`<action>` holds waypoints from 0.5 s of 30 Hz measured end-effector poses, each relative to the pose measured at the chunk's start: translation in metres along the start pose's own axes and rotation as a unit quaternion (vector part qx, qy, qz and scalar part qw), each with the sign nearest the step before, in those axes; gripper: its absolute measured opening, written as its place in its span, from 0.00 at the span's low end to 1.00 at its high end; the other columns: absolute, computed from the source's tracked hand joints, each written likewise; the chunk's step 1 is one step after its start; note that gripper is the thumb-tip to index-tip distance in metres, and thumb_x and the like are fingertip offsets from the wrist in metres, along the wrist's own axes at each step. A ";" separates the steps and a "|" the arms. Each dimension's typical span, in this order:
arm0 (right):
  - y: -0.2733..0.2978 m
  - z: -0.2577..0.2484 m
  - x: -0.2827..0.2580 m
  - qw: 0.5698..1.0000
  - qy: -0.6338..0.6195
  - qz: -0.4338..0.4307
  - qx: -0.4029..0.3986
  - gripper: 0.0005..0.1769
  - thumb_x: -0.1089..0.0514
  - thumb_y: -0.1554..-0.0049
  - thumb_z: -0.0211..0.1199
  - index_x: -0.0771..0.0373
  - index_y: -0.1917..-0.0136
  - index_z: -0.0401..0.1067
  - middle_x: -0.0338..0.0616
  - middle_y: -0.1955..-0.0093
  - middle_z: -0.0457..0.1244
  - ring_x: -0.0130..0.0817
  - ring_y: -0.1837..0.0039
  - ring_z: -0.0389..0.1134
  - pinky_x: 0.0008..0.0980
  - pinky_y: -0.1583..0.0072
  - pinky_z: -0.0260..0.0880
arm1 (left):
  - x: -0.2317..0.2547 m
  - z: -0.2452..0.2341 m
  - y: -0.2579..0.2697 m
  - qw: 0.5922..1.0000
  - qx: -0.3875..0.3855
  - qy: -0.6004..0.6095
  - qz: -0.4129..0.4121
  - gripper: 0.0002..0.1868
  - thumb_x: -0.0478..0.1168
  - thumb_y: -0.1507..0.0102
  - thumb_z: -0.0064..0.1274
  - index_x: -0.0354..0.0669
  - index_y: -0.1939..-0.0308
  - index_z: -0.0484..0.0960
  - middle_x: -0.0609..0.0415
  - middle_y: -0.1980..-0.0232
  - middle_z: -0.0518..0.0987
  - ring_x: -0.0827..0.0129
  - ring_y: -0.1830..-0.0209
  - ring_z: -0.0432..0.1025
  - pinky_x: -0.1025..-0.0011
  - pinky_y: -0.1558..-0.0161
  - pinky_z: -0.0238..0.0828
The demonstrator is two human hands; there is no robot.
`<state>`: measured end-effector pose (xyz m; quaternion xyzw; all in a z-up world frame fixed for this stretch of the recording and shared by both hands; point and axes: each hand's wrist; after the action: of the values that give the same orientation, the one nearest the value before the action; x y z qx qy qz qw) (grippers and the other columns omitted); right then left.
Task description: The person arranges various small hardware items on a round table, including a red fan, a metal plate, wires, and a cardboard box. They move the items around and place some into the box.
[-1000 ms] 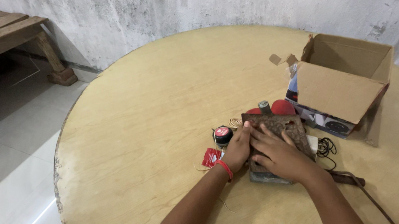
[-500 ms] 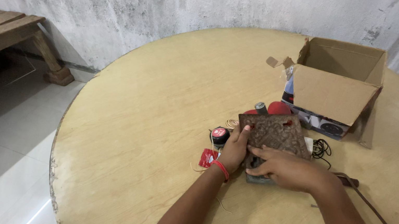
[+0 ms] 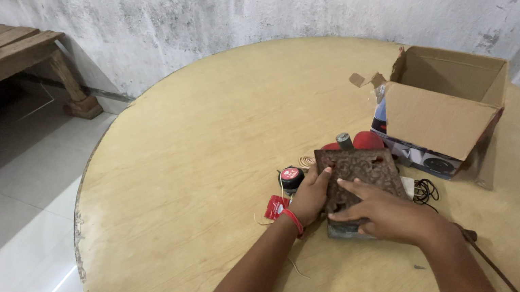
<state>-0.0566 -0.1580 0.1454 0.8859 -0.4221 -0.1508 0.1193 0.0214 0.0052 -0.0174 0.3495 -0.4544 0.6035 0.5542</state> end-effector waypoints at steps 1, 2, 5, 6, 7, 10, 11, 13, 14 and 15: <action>0.002 -0.001 0.001 1.000 0.009 -0.001 -0.002 0.36 0.64 0.47 0.67 0.26 0.32 0.74 0.28 0.15 0.35 0.37 0.14 0.33 0.39 0.19 0.45 | -0.001 0.000 0.000 1.000 -0.007 0.007 0.009 0.23 0.46 0.27 0.41 0.38 0.31 0.67 0.47 0.41 0.78 0.68 0.45 0.72 0.69 0.46 0.72; 0.004 -0.001 0.003 1.000 0.017 -0.003 -0.005 0.38 0.65 0.47 0.66 0.25 0.32 0.75 0.26 0.14 0.35 0.37 0.13 0.33 0.39 0.19 0.45 | -0.001 0.000 0.001 1.000 -0.015 0.015 0.018 0.23 0.46 0.27 0.42 0.38 0.31 0.67 0.48 0.41 0.78 0.68 0.45 0.72 0.70 0.45 0.72; 0.007 -0.004 0.009 1.000 0.018 0.015 -0.019 0.36 0.65 0.47 0.65 0.25 0.34 0.76 0.22 0.14 0.34 0.36 0.13 0.30 0.39 0.18 0.44 | 0.000 0.001 0.003 0.999 -0.012 -0.033 0.031 0.23 0.45 0.27 0.41 0.41 0.30 0.65 0.50 0.41 0.78 0.70 0.45 0.73 0.72 0.45 0.72; 0.007 -0.006 0.011 0.999 0.014 0.025 -0.025 0.35 0.64 0.47 0.65 0.26 0.34 0.76 0.20 0.14 0.34 0.36 0.13 0.30 0.40 0.18 0.43 | 0.002 0.001 0.004 0.998 -0.007 -0.060 0.032 0.23 0.45 0.28 0.41 0.43 0.29 0.64 0.51 0.41 0.78 0.71 0.45 0.73 0.72 0.45 0.71; 0.008 -0.007 0.014 0.999 0.030 0.031 -0.018 0.31 0.62 0.47 0.67 0.28 0.36 0.78 0.20 0.14 0.34 0.36 0.13 0.29 0.40 0.18 0.42 | 0.002 0.001 0.004 0.998 -0.011 -0.049 0.028 0.23 0.45 0.27 0.41 0.42 0.29 0.64 0.50 0.41 0.78 0.71 0.45 0.73 0.72 0.45 0.71; 0.009 -0.007 0.028 0.994 0.069 0.087 0.002 0.19 0.54 0.45 0.70 0.35 0.42 0.84 0.22 0.13 0.36 0.36 0.12 0.30 0.42 0.17 0.40 | 0.002 0.001 0.003 0.999 -0.020 -0.016 0.020 0.23 0.45 0.27 0.41 0.41 0.29 0.65 0.50 0.41 0.78 0.71 0.45 0.72 0.72 0.46 0.71; 0.011 -0.005 0.033 0.988 0.078 0.131 0.007 0.15 0.51 0.44 0.69 0.38 0.44 0.85 0.23 0.12 0.37 0.35 0.11 0.31 0.43 0.17 0.42 | 0.001 0.001 0.002 1.000 -0.022 -0.005 0.021 0.23 0.45 0.26 0.41 0.41 0.29 0.66 0.50 0.41 0.78 0.71 0.45 0.72 0.72 0.45 0.71; 0.010 -0.001 0.044 0.981 0.089 0.166 0.035 0.16 0.47 0.44 0.68 0.41 0.41 0.81 0.29 0.12 0.37 0.36 0.11 0.34 0.43 0.17 0.46 | -0.002 0.001 -0.001 0.999 -0.021 0.026 0.005 0.22 0.45 0.26 0.41 0.41 0.30 0.66 0.51 0.41 0.78 0.71 0.46 0.72 0.72 0.46 0.72; 0.007 0.002 0.049 0.982 0.091 0.158 0.058 0.23 0.46 0.45 0.68 0.41 0.36 0.76 0.33 0.12 0.37 0.37 0.13 0.36 0.43 0.18 0.48 | -0.003 0.001 -0.003 0.999 -0.018 0.047 -0.013 0.22 0.44 0.26 0.41 0.41 0.30 0.66 0.51 0.42 0.78 0.71 0.47 0.73 0.71 0.47 0.73; 0.002 0.005 0.052 0.981 0.093 0.150 0.082 0.29 0.45 0.45 0.68 0.41 0.31 0.71 0.37 0.13 0.37 0.39 0.14 0.38 0.43 0.19 0.50 | -0.004 0.000 -0.004 0.997 -0.017 0.068 -0.031 0.22 0.44 0.26 0.41 0.42 0.30 0.67 0.52 0.42 0.78 0.71 0.47 0.73 0.71 0.48 0.73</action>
<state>-0.0285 -0.2005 0.1325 0.8296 -0.5479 -0.0131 0.1066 0.0260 0.0035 -0.0198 0.3126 -0.4145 0.6006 0.6081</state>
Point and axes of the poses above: each hand's wrist, its own y-axis away from the middle knuckle, its own z-axis out of the palm, x = y × z
